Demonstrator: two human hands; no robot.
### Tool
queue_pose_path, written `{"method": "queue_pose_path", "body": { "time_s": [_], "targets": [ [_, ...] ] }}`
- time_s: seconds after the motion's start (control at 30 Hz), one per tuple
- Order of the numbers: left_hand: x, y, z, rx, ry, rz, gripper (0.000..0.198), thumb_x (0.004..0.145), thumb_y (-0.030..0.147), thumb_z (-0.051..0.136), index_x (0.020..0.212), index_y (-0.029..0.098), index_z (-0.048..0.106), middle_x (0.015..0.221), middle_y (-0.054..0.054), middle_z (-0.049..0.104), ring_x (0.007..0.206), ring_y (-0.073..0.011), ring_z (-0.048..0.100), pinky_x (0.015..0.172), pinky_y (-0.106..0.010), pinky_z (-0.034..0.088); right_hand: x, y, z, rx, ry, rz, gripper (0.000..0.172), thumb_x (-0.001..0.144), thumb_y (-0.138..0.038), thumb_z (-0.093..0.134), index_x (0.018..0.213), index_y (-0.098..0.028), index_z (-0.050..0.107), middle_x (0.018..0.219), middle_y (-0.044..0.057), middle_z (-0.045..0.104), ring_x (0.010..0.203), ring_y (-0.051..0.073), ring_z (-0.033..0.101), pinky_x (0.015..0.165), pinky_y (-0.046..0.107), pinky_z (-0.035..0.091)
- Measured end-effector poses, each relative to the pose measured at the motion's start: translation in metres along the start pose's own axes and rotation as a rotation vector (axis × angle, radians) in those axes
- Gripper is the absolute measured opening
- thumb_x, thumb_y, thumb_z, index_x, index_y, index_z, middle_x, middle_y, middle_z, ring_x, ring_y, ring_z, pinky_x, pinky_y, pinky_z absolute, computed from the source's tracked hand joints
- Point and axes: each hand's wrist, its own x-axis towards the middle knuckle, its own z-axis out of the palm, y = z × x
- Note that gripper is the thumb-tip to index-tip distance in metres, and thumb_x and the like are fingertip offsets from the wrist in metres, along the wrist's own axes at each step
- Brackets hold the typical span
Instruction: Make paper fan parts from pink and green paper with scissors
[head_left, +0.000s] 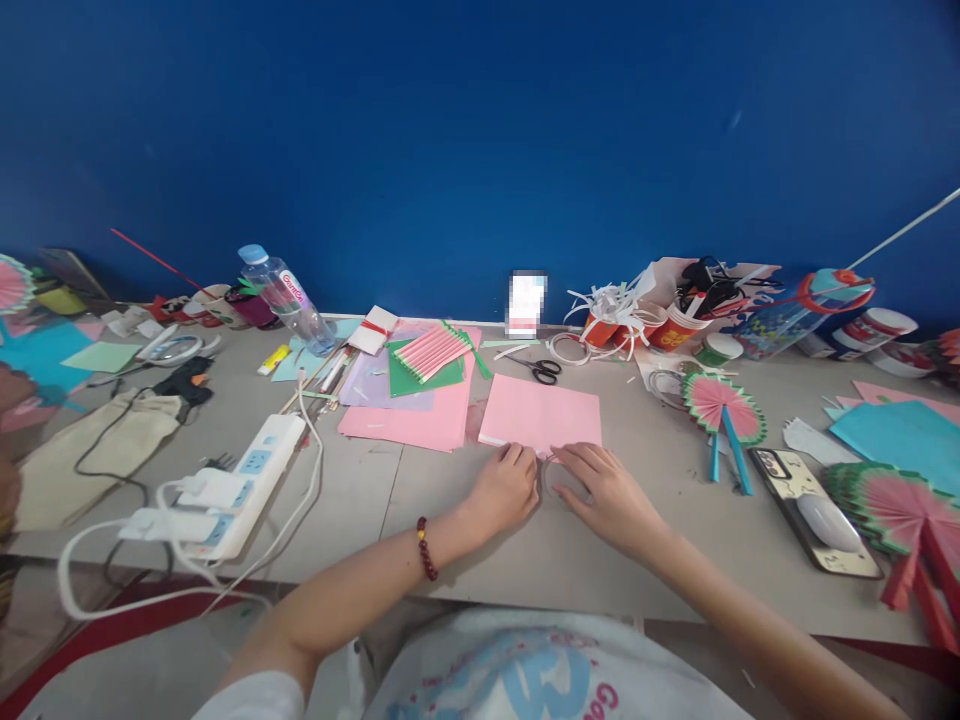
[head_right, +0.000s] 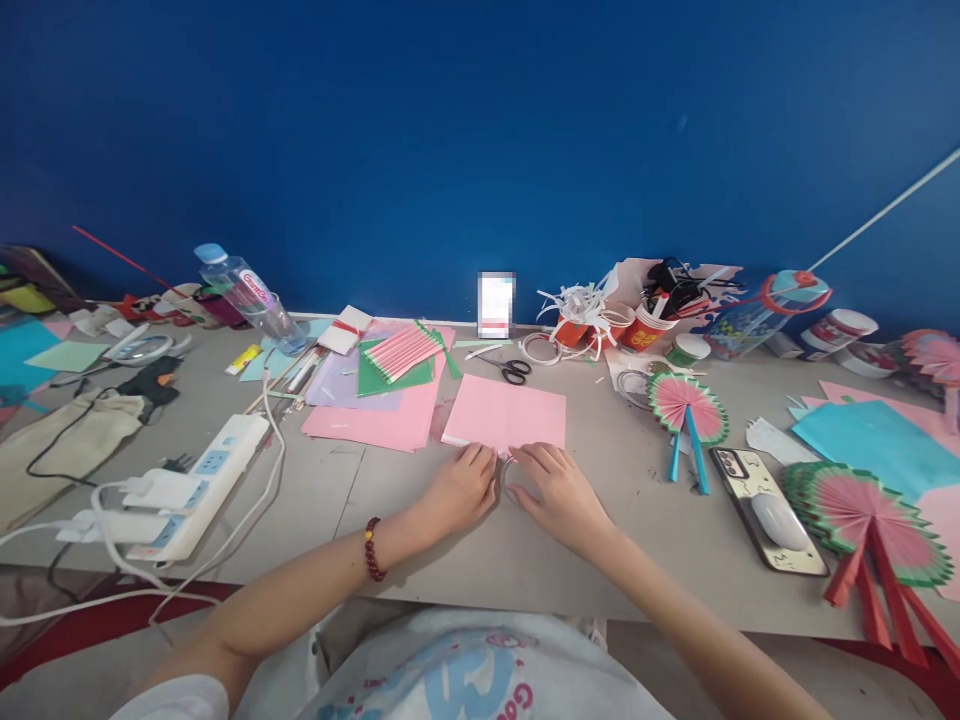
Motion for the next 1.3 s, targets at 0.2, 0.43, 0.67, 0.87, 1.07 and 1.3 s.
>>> {"method": "queue_pose_path", "body": {
  "time_s": [0.2,0.43,0.67,0.87,1.07,1.3],
  "targets": [
    [0.000,-0.001,0.000,-0.022,-0.004,-0.010,0.020,0.088,0.021,0.047,0.105,0.011,0.054,0.103,-0.011,0.055,0.100,-0.0245,0.048,0.083,-0.037,0.043,-0.012,-0.017,0.015,-0.016,0.027,0.119,0.016,0.083,-0.034,0.061,0.088,-0.020,0.056,0.090,0.008,0.064,0.086,0.024,0.058,0.076,0.036,0.046],
    [-0.001,0.000,0.000,-0.012,-0.005,-0.005,0.022,0.087,0.021,0.047,0.104,0.011,0.057,0.105,-0.012,0.057,0.102,-0.0250,0.048,0.084,-0.036,0.043,-0.026,-0.010,0.021,-0.136,0.039,0.165,0.013,0.087,-0.018,0.046,0.076,-0.021,0.053,0.079,0.006,0.064,0.076,0.022,0.057,0.070,0.033,0.041],
    [-0.001,-0.001,0.001,-0.014,-0.005,-0.010,0.023,0.086,0.022,0.048,0.106,0.012,0.055,0.107,-0.012,0.056,0.104,-0.0248,0.048,0.085,-0.037,0.044,-0.029,-0.004,0.017,-0.187,0.014,0.260,0.029,0.086,-0.014,0.041,0.110,-0.019,0.055,0.090,0.009,0.069,0.082,0.023,0.063,0.073,0.034,0.043],
    [-0.001,0.000,0.004,-0.014,0.017,-0.017,0.022,0.086,0.022,0.049,0.103,0.012,0.057,0.107,-0.012,0.056,0.103,-0.0246,0.048,0.085,-0.036,0.044,-0.016,-0.001,0.007,-0.199,-0.082,0.404,0.024,0.086,-0.014,0.038,0.099,-0.020,0.058,0.093,0.007,0.068,0.079,0.021,0.062,0.062,0.029,0.039],
    [-0.002,0.000,-0.001,0.022,-0.007,0.002,0.025,0.089,0.026,0.047,0.106,0.010,0.057,0.106,-0.013,0.056,0.103,-0.0256,0.047,0.084,-0.038,0.042,-0.001,0.002,-0.009,-0.101,-0.012,0.307,0.021,0.086,-0.016,0.038,0.082,-0.019,0.059,0.098,0.010,0.060,0.089,0.022,0.059,0.071,0.030,0.043],
    [-0.001,-0.001,-0.001,0.006,-0.022,-0.004,0.027,0.090,0.027,0.046,0.107,0.010,0.059,0.106,-0.013,0.056,0.105,-0.0255,0.046,0.085,-0.038,0.042,0.025,0.008,-0.030,0.073,-0.235,0.318,0.025,0.089,-0.028,0.041,0.081,-0.019,0.063,0.088,0.008,0.067,0.076,0.019,0.061,0.069,0.027,0.041]
  ]
}}
